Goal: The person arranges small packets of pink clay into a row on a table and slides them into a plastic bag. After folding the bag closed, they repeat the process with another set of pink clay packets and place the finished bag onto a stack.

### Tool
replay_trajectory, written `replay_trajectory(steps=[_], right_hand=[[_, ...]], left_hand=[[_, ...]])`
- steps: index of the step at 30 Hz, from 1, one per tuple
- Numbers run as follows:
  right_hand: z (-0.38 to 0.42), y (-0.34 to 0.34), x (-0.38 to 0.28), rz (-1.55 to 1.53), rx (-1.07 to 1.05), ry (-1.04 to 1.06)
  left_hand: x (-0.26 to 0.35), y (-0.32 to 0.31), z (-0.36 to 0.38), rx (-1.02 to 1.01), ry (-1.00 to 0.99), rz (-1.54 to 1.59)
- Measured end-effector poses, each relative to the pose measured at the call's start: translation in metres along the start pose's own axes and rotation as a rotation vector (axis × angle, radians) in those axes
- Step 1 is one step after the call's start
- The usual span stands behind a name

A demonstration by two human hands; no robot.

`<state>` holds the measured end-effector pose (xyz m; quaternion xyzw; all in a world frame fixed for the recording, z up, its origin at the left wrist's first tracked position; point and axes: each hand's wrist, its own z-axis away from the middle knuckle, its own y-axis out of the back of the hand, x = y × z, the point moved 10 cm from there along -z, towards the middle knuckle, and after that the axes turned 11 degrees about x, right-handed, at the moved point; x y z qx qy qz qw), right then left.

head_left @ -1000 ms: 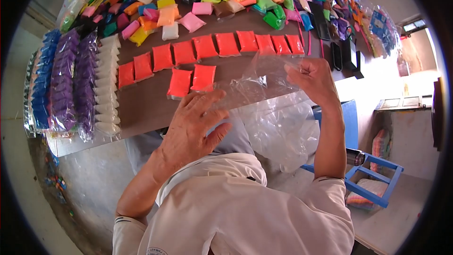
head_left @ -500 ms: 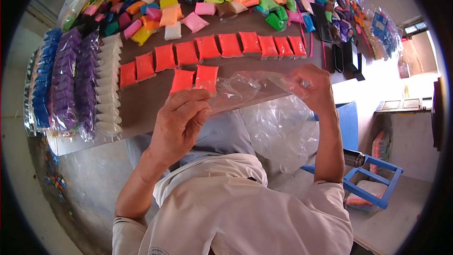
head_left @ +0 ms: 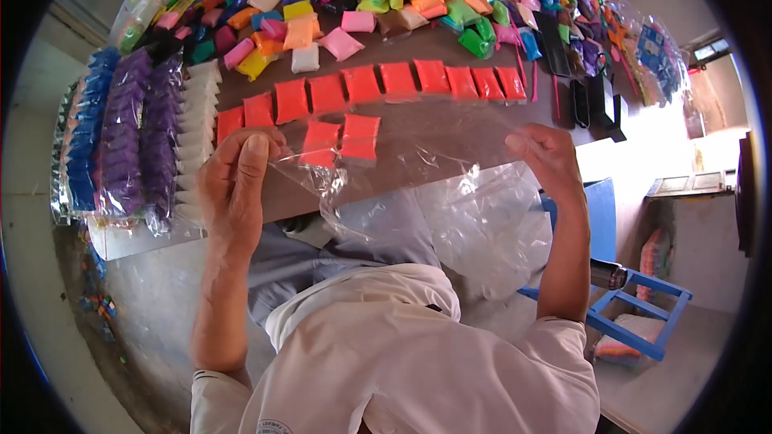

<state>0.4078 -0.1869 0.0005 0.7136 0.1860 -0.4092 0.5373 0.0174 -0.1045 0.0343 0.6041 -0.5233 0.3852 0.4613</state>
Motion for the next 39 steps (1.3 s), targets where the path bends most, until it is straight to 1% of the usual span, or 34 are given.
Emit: replay_trajectory(steps=[4, 6, 7, 9, 13, 16, 19, 21, 22, 24, 25, 27, 28, 30, 31, 33, 34, 37, 39], right_hand=[[-0.008, -0.009, -0.008, 0.030, 0.024, 0.042], [-0.006, -0.015, -0.010, -0.002, 0.001, -0.075], [-0.004, -0.019, -0.012, -0.003, -0.004, -0.072], [-0.002, -0.030, -0.021, -0.175, -0.035, -0.039], [-0.004, -0.037, -0.018, -0.162, -0.049, -0.079], [-0.007, -0.039, -0.018, -0.214, -0.079, -0.078], [-0.008, -0.041, -0.016, -0.147, -0.104, -0.119], [-0.011, -0.036, -0.016, -0.184, -0.042, -0.132], [-0.011, -0.036, -0.018, -0.188, -0.046, -0.131], [-0.009, -0.028, -0.024, -0.189, 0.000, -0.118], [-0.008, -0.027, -0.023, -0.188, -0.002, -0.117], [-0.006, -0.028, -0.029, -0.226, -0.048, -0.063], [-0.004, -0.029, -0.031, -0.227, -0.049, -0.058], [-0.002, -0.025, -0.045, -0.188, -0.001, 0.062], [0.000, -0.025, -0.046, -0.188, -0.001, 0.066], [0.007, -0.021, -0.061, -0.180, 0.012, 0.216], [0.010, -0.019, -0.062, -0.181, 0.009, 0.219], [0.015, -0.018, -0.070, -0.228, -0.023, 0.252], [0.022, -0.024, -0.088, -0.312, -0.139, 0.385]], left_hand=[[-0.004, 0.000, -0.002, 0.033, 0.038, 0.058], [-0.010, -0.002, 0.000, 0.007, 0.113, 0.085], [-0.015, 0.000, 0.000, 0.013, 0.114, 0.082], [-0.040, 0.008, 0.001, 0.060, 0.211, 0.044], [-0.057, 0.015, 0.002, 0.064, 0.234, 0.003], [-0.068, 0.021, 0.005, 0.070, 0.201, 0.041], [-0.079, 0.031, 0.011, 0.079, 0.213, 0.049], [-0.083, 0.034, 0.014, 0.077, 0.261, 0.222], [-0.085, 0.040, 0.014, 0.081, 0.261, 0.218], [-0.092, 0.050, 0.015, 0.107, 0.304, 0.366], [-0.091, 0.049, 0.018, 0.109, 0.304, 0.367], [-0.087, 0.035, 0.023, 0.030, 0.283, 0.051], [-0.082, 0.030, 0.024, 0.034, 0.280, 0.052], [-0.075, 0.007, 0.027, -0.085, 0.296, 0.010], [-0.074, 0.004, 0.027, -0.090, 0.318, 0.029], [-0.075, 0.005, 0.023, -0.108, 0.312, 0.032], [-0.075, 0.004, 0.023, -0.128, 0.309, 0.033], [-0.075, -0.004, 0.025, -0.137, 0.350, 0.114], [-0.075, -0.010, 0.028, -0.173, 0.321, 0.057]])
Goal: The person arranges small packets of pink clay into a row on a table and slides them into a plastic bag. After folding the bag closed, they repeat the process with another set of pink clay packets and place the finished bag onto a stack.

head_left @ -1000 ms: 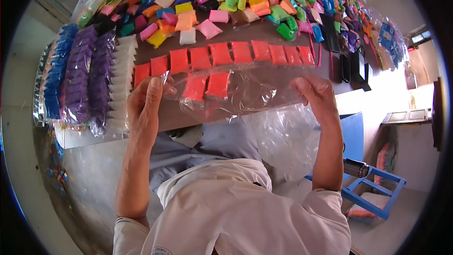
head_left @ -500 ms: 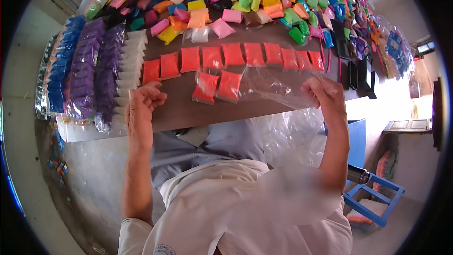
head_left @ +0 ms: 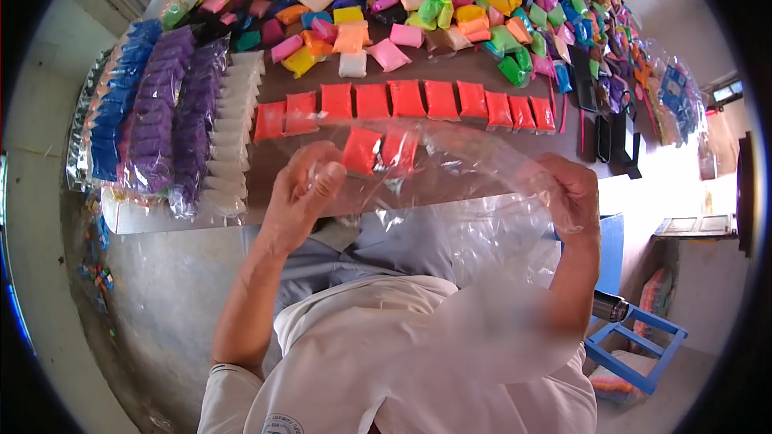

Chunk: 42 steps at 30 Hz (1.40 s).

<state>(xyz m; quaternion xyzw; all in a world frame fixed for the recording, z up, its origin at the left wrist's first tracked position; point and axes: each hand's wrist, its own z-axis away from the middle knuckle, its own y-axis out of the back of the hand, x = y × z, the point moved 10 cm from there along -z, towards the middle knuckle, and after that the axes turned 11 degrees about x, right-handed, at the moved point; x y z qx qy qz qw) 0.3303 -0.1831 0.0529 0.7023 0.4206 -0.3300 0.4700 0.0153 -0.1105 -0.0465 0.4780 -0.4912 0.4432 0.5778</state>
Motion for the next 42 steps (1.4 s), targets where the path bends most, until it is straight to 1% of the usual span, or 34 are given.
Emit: replay_trajectory(steps=[1, 2, 3, 4, 5, 6, 7, 8, 9, 10, 11, 12, 13, 15, 16, 18, 19, 20, 21, 23, 25, 27, 28, 29, 30, 32, 33, 34, 36, 37, 38, 39, 40, 42], right_hand=[[-0.001, -0.001, -0.002, 0.001, 0.001, 0.002], [-0.002, -0.004, -0.001, 0.046, 0.006, -0.028], [-0.003, -0.006, 0.000, 0.090, 0.010, -0.057], [-0.006, -0.009, -0.004, 0.089, 0.009, -0.056], [-0.010, -0.010, -0.014, 0.145, 0.015, 0.009], [-0.012, -0.013, -0.022, 0.200, 0.021, 0.072], [-0.013, -0.017, -0.024, 0.200, 0.019, 0.070], [-0.014, -0.017, -0.022, 0.343, 0.053, 0.049], [-0.014, -0.014, -0.019, 0.486, 0.087, 0.029], [-0.013, -0.015, -0.015, 0.486, 0.087, 0.027], [-0.012, -0.011, -0.003, 0.567, 0.123, -0.007], [-0.011, -0.007, 0.006, 0.647, 0.159, -0.041], [-0.011, -0.009, 0.007, 0.648, 0.157, -0.044], [-0.004, -0.007, 0.030, 0.717, 0.191, -0.319], [-0.003, -0.013, 0.033, 0.719, 0.191, -0.323], [0.001, -0.028, 0.051, 0.614, 0.119, -0.403], [0.003, -0.030, 0.058, 0.617, 0.120, -0.405], [0.002, -0.026, 0.059, 0.653, 0.195, -0.335], [0.001, -0.022, 0.054, 0.686, 0.269, -0.263], [0.002, -0.010, 0.048, 0.712, 0.284, -0.298], [0.006, 0.005, 0.053, 0.738, 0.299, -0.335], [0.012, 0.007, 0.071, 0.479, 0.239, -0.393], [0.013, 0.007, 0.072, 0.482, 0.237, -0.399], [0.012, 0.004, 0.076, 0.396, 0.236, -0.440], [0.013, 0.000, 0.078, 0.310, 0.235, -0.481], [0.009, -0.009, 0.068, 0.298, 0.192, -0.521], [0.009, -0.014, 0.066, 0.285, 0.151, -0.562], [0.008, -0.011, 0.064, 0.286, 0.152, -0.560], [0.010, -0.014, 0.062, 0.225, 0.050, -0.570], [0.010, -0.007, 0.059, 0.229, 0.050, -0.571], [0.013, -0.005, 0.059, 0.162, 0.001, -0.612], [0.016, -0.003, 0.062, 0.093, -0.050, -0.651], [0.017, 0.008, 0.069, 0.095, -0.051, -0.652], [0.005, 0.038, 0.076, -0.170, 0.144, -0.522]], left_hand=[[0.000, -0.005, 0.001, -0.027, -0.022, -0.063], [0.001, -0.012, 0.003, -0.050, 0.001, 0.005], [0.001, -0.012, 0.003, -0.050, 0.000, 0.005], [-0.001, -0.008, 0.002, 0.002, 0.002, -0.002], [-0.002, -0.003, 0.001, 0.055, 0.005, -0.009], [-0.004, -0.001, 0.000, 0.057, 0.007, -0.009], [0.001, 0.007, -0.002, 0.124, -0.054, 0.004], [0.007, 0.015, -0.003, 0.190, -0.116, 0.018], [0.007, 0.016, -0.003, 0.190, -0.115, 0.018], [0.014, 0.021, -0.002, 0.228, -0.178, -0.076], [0.020, 0.024, -0.001, 0.265, -0.242, -0.170], [0.018, 0.024, 0.000, 0.264, -0.240, -0.169], [0.015, 0.025, 0.002, 0.282, -0.229, -0.180], [0.008, 0.024, 0.003, 0.295, -0.214, -0.191], [0.005, 0.023, 0.003, 0.308, -0.220, -0.162], [0.008, 0.018, 0.004, 0.318, -0.226, -0.127], [0.013, 0.014, 0.005, 0.301, -0.214, -0.190], [0.014, 0.011, 0.006, 0.285, -0.201, -0.254], [0.014, 0.011, 0.006, 0.284, -0.201, -0.254], [0.021, 0.013, 0.007, 0.299, -0.283, -0.297], [0.011, 0.015, 0.010, 0.270, -0.289, -0.333], [0.000, 0.014, 0.012, 0.241, -0.294, -0.363], [-0.012, 0.020, 0.011, 0.266, -0.208, -0.362], [-0.021, 0.025, 0.010, 0.293, -0.126, -0.362], [-0.021, 0.024, 0.008, 0.292, -0.125, -0.362], [-0.012, 0.023, 0.003, 0.295, -0.200, -0.393], [-0.009, 0.024, 0.003, 0.298, -0.201, -0.392], [-0.008, 0.024, 0.002, 0.293, -0.189, -0.353], [-0.008, 0.024, 0.001, 0.284, -0.177, -0.311], [-0.016, 0.026, 0.001, 0.269, -0.113, -0.296], [-0.024, 0.029, 0.002, 0.253, -0.048, -0.281], [-0.026, 0.032, 0.003, 0.253, -0.045, -0.280], [-0.027, 0.034, 0.005, 0.239, -0.058, -0.299], [-0.028, 0.040, 0.010, 0.228, -0.067, -0.316]])
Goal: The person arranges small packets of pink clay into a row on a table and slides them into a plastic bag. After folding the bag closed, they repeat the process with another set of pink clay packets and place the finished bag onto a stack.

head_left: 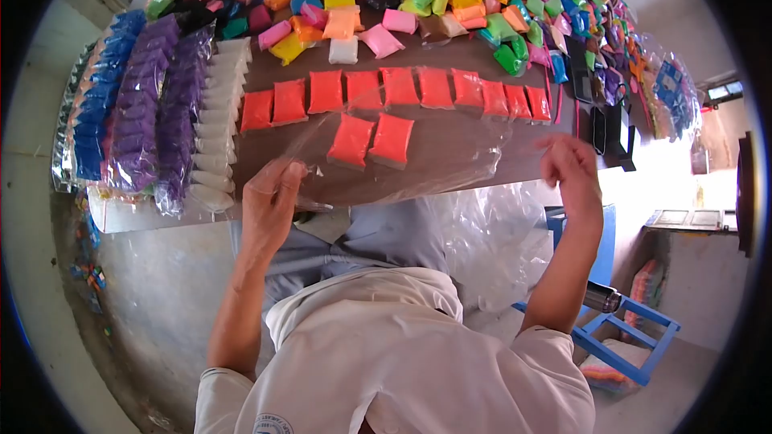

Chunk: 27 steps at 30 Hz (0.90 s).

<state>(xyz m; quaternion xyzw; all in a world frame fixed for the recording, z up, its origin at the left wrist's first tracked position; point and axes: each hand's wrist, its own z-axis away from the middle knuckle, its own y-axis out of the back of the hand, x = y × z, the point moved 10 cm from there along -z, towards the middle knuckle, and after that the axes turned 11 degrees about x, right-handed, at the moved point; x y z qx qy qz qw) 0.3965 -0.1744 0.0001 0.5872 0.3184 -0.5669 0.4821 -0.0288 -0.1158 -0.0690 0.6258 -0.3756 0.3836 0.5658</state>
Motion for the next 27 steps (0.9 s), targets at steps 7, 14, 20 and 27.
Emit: replay_trajectory(steps=[7, 14, 20, 27], right_hand=[[-0.062, -0.075, -0.004, 0.313, 0.099, 0.284], [-0.023, -0.185, -0.001, 0.755, -0.266, 0.577], [-0.004, -0.210, 0.007, 0.884, -0.283, 0.766], [0.004, -0.200, -0.005, 0.736, -0.289, 0.770]], left_hand=[[0.002, 0.016, 0.013, -0.052, -0.054, 0.002], [0.008, 0.034, 0.025, -0.022, -0.102, 0.037], [-0.001, 0.047, 0.026, 0.039, -0.047, 0.068], [0.001, 0.042, 0.025, 0.004, -0.085, 0.118]])
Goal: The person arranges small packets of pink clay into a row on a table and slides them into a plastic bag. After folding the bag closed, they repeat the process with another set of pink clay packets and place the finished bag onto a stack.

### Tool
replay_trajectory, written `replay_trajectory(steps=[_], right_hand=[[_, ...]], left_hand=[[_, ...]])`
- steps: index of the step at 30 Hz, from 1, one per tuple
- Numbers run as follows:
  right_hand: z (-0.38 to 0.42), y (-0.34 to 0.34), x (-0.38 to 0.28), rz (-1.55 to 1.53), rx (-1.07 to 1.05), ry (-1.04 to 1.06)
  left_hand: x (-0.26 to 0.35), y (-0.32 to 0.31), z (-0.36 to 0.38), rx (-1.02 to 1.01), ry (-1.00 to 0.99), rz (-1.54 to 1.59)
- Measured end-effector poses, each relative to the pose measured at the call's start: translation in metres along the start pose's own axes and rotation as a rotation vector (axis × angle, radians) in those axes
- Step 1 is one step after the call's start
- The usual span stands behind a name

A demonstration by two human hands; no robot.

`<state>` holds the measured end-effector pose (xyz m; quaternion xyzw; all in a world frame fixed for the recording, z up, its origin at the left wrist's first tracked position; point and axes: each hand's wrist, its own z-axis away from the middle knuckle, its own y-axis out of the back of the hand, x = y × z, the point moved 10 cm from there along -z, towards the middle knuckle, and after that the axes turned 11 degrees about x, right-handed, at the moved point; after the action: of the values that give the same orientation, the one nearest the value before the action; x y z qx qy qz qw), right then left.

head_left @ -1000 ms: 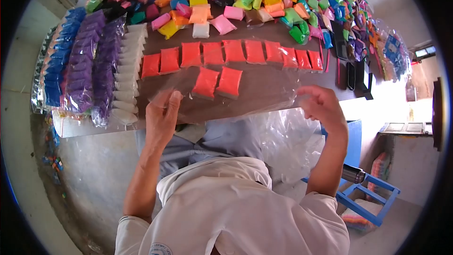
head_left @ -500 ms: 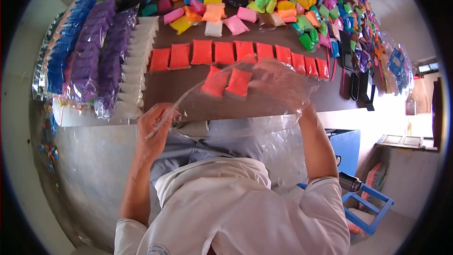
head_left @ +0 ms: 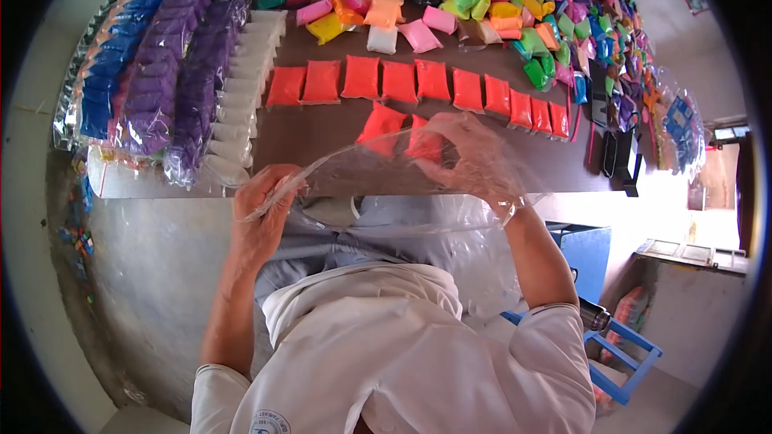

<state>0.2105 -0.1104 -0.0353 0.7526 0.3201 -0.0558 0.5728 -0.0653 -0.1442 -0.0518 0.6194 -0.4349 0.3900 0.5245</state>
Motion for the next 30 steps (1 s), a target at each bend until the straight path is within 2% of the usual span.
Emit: replay_trajectory(steps=[3, 7, 9, 11, 13, 16, 18, 19, 22, 24, 25, 27, 30], right_hand=[[-0.004, 0.007, 0.003, -0.176, 0.089, -0.072], [-0.017, 0.006, -0.019, -0.077, 0.086, -0.041], [-0.019, -0.002, -0.040, 0.056, 0.122, 0.198], [-0.013, -0.011, -0.036, 0.041, 0.121, 0.206], [-0.010, -0.013, -0.037, 0.029, 0.115, 0.210], [-0.013, -0.014, -0.030, -0.074, 0.099, 0.109], [-0.015, -0.011, -0.022, -0.219, 0.160, 0.027], [-0.017, -0.011, -0.023, -0.222, 0.158, 0.032], [-0.026, -0.001, -0.037, -0.234, 0.232, 0.132], [-0.031, -0.005, -0.058, -0.107, 0.193, 0.332], [-0.033, -0.006, -0.059, -0.108, 0.193, 0.337], [-0.033, -0.024, -0.070, -0.056, 0.047, 0.428], [-0.031, -0.034, -0.069, 0.038, 0.034, 0.428]], left_hand=[[0.004, 0.000, 0.000, 0.005, 0.019, -0.009], [-0.001, 0.004, 0.001, 0.041, 0.014, -0.017], [0.000, 0.011, 0.000, 0.069, -0.015, -0.010], [-0.009, 0.014, 0.003, 0.029, 0.078, -0.105], [-0.010, 0.014, 0.006, 0.036, 0.074, -0.103], [-0.012, 0.014, 0.009, 0.042, 0.077, -0.069], [-0.013, 0.013, 0.009, 0.044, 0.085, -0.040], [-0.011, 0.015, 0.008, 0.074, 0.086, 0.050], [-0.014, 0.021, 0.009, 0.114, 0.124, 0.208], [-0.017, 0.024, 0.009, 0.123, 0.159, 0.279], [-0.017, 0.025, 0.009, 0.115, 0.155, 0.286], [-0.017, 0.028, 0.010, 0.113, 0.152, 0.286], [-0.014, 0.031, 0.013, 0.127, 0.125, 0.312]])
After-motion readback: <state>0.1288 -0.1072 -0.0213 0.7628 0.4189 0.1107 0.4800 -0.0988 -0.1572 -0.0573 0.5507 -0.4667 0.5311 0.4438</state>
